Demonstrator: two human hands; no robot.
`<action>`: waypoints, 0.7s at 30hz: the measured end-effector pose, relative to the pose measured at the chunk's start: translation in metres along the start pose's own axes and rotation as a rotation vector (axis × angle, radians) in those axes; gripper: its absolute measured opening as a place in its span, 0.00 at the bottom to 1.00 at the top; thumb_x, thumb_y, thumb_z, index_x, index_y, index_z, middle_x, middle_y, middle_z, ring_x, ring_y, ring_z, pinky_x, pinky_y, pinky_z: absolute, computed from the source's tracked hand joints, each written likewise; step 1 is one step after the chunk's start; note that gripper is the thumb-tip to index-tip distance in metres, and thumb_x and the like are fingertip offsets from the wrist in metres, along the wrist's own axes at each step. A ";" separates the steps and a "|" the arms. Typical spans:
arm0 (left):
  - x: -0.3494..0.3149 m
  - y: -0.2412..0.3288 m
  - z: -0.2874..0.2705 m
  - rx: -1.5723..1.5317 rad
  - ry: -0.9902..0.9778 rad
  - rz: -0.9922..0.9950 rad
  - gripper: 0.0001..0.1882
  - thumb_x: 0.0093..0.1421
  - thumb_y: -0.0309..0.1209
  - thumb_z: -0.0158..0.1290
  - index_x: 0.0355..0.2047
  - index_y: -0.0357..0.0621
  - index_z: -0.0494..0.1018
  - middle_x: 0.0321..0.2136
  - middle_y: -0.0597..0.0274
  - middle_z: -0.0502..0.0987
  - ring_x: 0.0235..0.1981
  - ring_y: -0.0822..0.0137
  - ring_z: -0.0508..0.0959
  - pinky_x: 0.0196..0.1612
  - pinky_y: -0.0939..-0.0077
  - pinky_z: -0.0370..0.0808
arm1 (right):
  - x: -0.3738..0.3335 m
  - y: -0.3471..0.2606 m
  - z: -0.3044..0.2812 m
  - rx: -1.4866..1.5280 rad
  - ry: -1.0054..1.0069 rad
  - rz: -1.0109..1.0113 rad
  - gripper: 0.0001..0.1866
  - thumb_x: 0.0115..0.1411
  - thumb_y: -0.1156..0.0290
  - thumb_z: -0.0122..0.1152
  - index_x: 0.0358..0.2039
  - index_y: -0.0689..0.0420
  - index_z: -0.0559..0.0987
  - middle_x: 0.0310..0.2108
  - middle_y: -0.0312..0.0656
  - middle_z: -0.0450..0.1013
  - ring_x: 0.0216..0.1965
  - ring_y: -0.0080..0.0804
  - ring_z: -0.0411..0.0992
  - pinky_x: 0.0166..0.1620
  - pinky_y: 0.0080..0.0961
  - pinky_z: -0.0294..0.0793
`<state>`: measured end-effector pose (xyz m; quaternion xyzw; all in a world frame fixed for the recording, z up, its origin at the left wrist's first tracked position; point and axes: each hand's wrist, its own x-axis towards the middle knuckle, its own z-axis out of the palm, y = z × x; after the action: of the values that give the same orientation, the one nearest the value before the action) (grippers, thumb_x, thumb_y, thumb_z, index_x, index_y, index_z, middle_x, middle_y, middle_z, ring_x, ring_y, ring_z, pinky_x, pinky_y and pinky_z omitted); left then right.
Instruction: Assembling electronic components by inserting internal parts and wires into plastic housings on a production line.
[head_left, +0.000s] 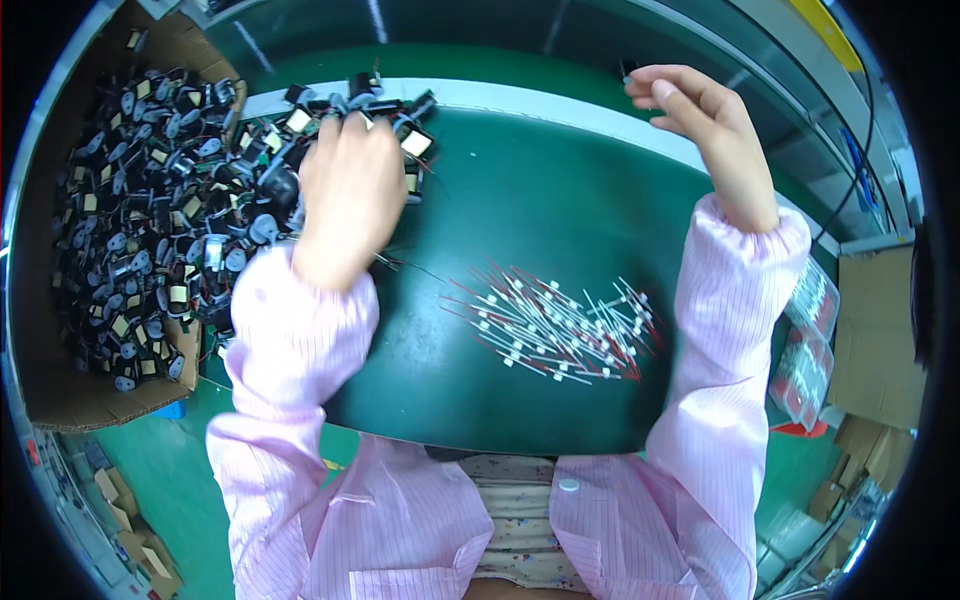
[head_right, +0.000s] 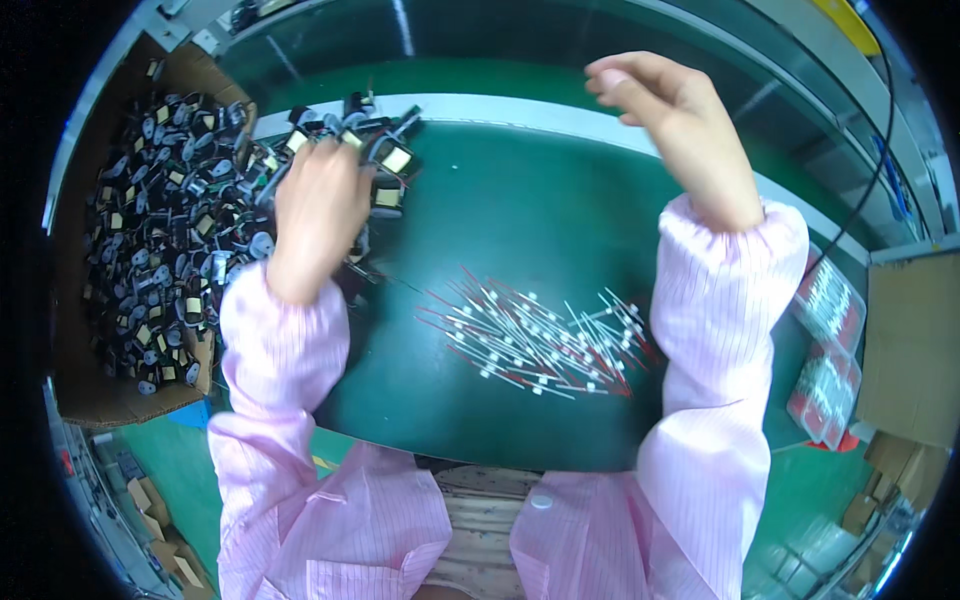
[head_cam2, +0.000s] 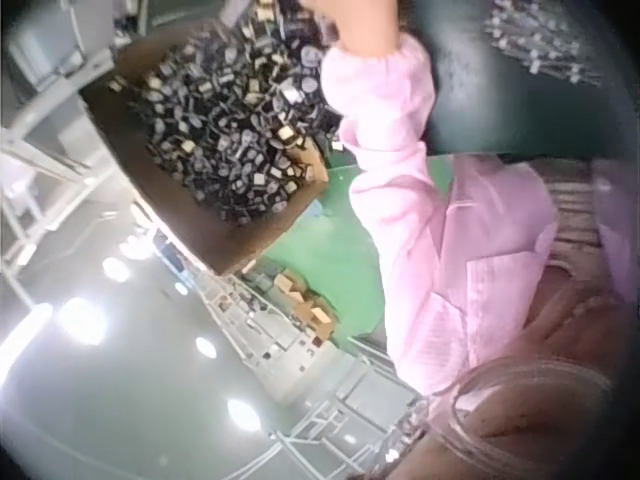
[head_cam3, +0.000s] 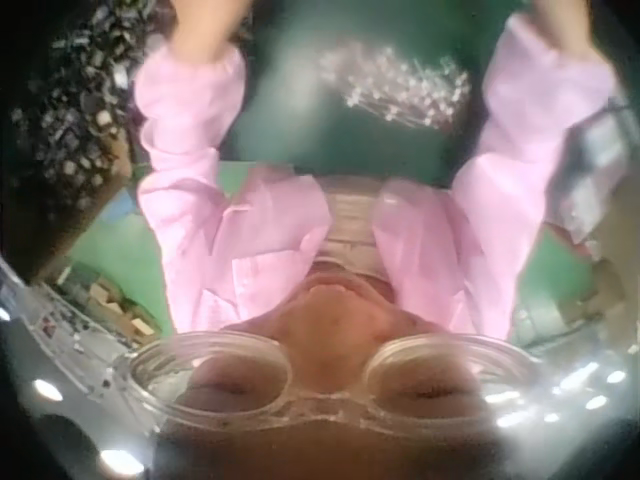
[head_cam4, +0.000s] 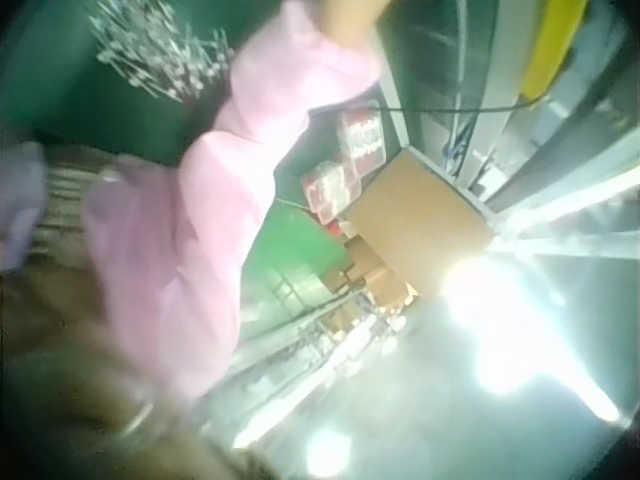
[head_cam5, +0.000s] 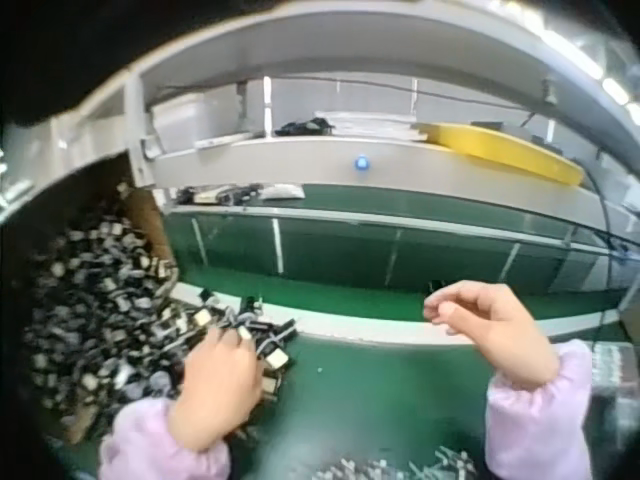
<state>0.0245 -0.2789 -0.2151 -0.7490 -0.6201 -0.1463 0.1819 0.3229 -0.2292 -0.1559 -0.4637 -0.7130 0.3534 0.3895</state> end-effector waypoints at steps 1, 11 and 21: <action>0.016 -0.001 0.020 0.035 -0.033 -0.004 0.04 0.46 0.23 0.53 0.23 0.36 0.76 0.27 0.50 0.76 0.34 0.52 0.77 0.33 0.61 0.77 | -0.013 -0.013 0.002 -0.030 -0.044 -0.055 0.14 0.61 0.67 0.55 0.42 0.63 0.78 0.34 0.40 0.77 0.40 0.28 0.74 0.45 0.23 0.70; 0.042 0.004 0.031 -0.287 -0.069 -0.081 0.14 0.51 0.34 0.56 0.30 0.35 0.67 0.25 0.44 0.75 0.29 0.44 0.76 0.32 0.55 0.71 | -0.138 0.019 0.123 -0.753 -0.167 -0.041 0.09 0.40 0.80 0.59 0.27 0.61 0.77 0.29 0.45 0.73 0.31 0.39 0.75 0.31 0.32 0.78; -0.045 0.037 -0.061 -1.421 -0.214 -0.195 0.06 0.57 0.22 0.51 0.36 0.35 0.68 0.32 0.62 0.68 0.31 0.73 0.68 0.36 0.79 0.68 | -0.150 0.035 0.145 -0.689 -0.064 -0.056 0.11 0.39 0.78 0.61 0.28 0.63 0.77 0.29 0.48 0.73 0.28 0.39 0.77 0.25 0.32 0.76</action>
<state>0.0532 -0.3524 -0.1840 -0.6377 -0.4535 -0.4553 -0.4246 0.2478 -0.3796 -0.2851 -0.5369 -0.8147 0.0954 0.1973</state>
